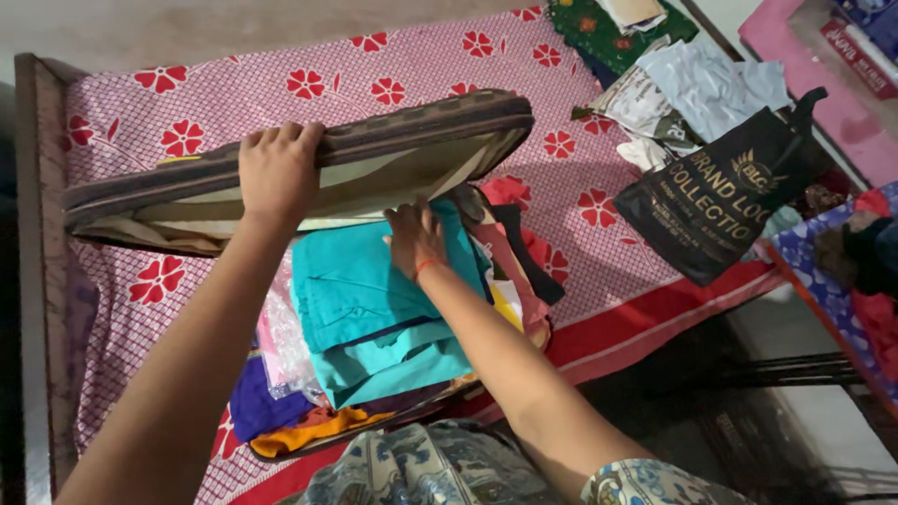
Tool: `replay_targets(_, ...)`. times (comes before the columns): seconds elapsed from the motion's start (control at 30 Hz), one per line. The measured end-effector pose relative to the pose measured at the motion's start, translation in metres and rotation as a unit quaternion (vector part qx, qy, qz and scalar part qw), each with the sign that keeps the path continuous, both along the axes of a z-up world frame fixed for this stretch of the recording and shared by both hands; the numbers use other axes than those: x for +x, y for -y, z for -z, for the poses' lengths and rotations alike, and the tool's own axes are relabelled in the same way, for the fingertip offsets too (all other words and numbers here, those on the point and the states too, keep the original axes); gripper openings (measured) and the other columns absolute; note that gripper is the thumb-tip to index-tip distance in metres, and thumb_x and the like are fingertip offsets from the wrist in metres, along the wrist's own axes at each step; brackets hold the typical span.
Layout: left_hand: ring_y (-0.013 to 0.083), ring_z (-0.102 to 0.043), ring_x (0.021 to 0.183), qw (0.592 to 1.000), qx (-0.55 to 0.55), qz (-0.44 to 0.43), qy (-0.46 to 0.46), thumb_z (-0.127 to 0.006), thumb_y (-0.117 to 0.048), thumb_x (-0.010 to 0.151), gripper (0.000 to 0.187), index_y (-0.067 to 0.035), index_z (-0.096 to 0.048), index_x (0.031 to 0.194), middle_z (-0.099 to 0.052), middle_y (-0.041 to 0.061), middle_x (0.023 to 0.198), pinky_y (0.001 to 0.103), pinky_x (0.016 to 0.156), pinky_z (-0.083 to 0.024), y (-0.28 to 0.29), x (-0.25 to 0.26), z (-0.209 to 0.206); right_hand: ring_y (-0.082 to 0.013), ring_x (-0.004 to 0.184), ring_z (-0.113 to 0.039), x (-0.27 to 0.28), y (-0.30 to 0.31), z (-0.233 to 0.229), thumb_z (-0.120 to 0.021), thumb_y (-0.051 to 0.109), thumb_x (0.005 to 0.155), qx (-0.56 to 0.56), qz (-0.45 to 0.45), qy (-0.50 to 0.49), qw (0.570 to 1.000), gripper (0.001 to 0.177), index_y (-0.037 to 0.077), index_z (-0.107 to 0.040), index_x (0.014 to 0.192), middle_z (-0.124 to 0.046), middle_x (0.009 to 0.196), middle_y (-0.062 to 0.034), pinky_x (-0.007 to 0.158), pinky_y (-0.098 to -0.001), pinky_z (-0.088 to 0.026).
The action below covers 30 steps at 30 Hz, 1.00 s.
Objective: The person organizes a suitcase on a bed by removing various folded clothes and retail bags, then rearranging and placing several items back inside.
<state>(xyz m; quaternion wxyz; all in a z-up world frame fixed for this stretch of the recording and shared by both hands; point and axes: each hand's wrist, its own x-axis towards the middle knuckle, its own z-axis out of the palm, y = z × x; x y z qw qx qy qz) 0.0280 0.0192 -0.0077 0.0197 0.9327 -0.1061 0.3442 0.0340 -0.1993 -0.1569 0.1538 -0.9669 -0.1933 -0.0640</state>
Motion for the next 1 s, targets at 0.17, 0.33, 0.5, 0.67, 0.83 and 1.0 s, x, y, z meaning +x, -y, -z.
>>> replay_targets(0.17, 0.0315, -0.070, 0.092, 0.999, -0.024, -0.004, -0.040, -0.064, -0.012, 0.084, 0.031, -0.018, -0.072, 0.113, -0.073, 0.008, 0.098, 0.046, 0.083, -0.051, -0.004, -0.001, -0.006, -0.0401, 0.143, -0.033, -0.004, 0.002, -0.005, -0.071, 0.030, 0.086, 0.044, -0.010, 0.007, 0.999, 0.053, 0.018, -0.059, 0.137, -0.056, 0.137, -0.0092, 0.110, -0.0580, -0.033)
replay_targets(0.33, 0.0323, -0.071, 0.095, 0.997, -0.042, 0.005, -0.070, -0.064, -0.011, 0.080, 0.035, -0.018, -0.073, 0.113, -0.073, 0.011, 0.098, 0.048, 0.082, -0.053, -0.005, 0.001, -0.013, -0.0403, 0.140, -0.039, 0.003, 0.008, 0.005, -0.069, 0.029, 0.090, 0.024, -0.047, 0.048, 0.997, 0.053, 0.010, -0.058, 0.138, -0.057, 0.137, -0.0114, 0.109, -0.0560, -0.037)
replay_targets(0.5, 0.0337, -0.072, 0.093, 0.993, -0.045, -0.016, -0.105, -0.065, -0.008, 0.081, 0.031, -0.018, -0.074, 0.109, -0.074, 0.011, 0.099, 0.048, 0.080, -0.055, -0.005, 0.008, -0.010, -0.0415, 0.137, -0.048, 0.007, 0.021, 0.014, -0.072, 0.027, 0.088, 0.043, -0.114, 0.140, 0.983, 0.055, 0.003, -0.058, 0.136, -0.057, 0.141, -0.0165, 0.119, -0.0514, -0.036)
replay_targets(0.67, 0.0311, -0.073, 0.088, 0.993, -0.072, 0.006, -0.098, -0.064, -0.008, 0.079, 0.032, -0.018, -0.074, 0.107, -0.075, 0.010, 0.091, 0.047, 0.074, -0.055, -0.005, 0.014, -0.007, -0.0464, 0.138, -0.045, 0.000, 0.027, 0.004, -0.070, 0.019, 0.085, 0.071, -0.126, 0.183, 0.973, 0.060, 0.000, -0.056, 0.140, -0.050, 0.148, -0.0284, 0.116, -0.0505, -0.036)
replay_targets(0.83, 0.0301, -0.073, 0.087, 0.990, -0.070, -0.008, -0.120, -0.063, -0.008, 0.079, 0.029, -0.018, -0.073, 0.104, -0.075, 0.008, 0.089, 0.046, 0.074, -0.055, -0.001, 0.022, -0.004, -0.0451, 0.125, -0.053, -0.017, 0.031, -0.004, -0.069, 0.020, 0.088, 0.068, -0.100, 0.136, 0.983, 0.040, 0.005, -0.064, 0.125, -0.058, 0.131, -0.0238, 0.104, -0.0523, -0.044)
replay_targets(1.0, 0.0293, -0.074, 0.087, 0.992, -0.050, -0.013, -0.117, -0.065, -0.009, 0.081, 0.026, -0.018, -0.072, 0.104, -0.075, 0.007, 0.091, 0.047, 0.073, -0.055, -0.004, 0.024, 0.002, -0.0404, 0.113, -0.060, -0.031, 0.033, -0.015, -0.065, 0.017, 0.093, 0.121, -0.104, 0.088, 0.983, 0.025, 0.008, -0.071, 0.115, -0.065, 0.121, -0.0186, 0.100, -0.0492, -0.049)
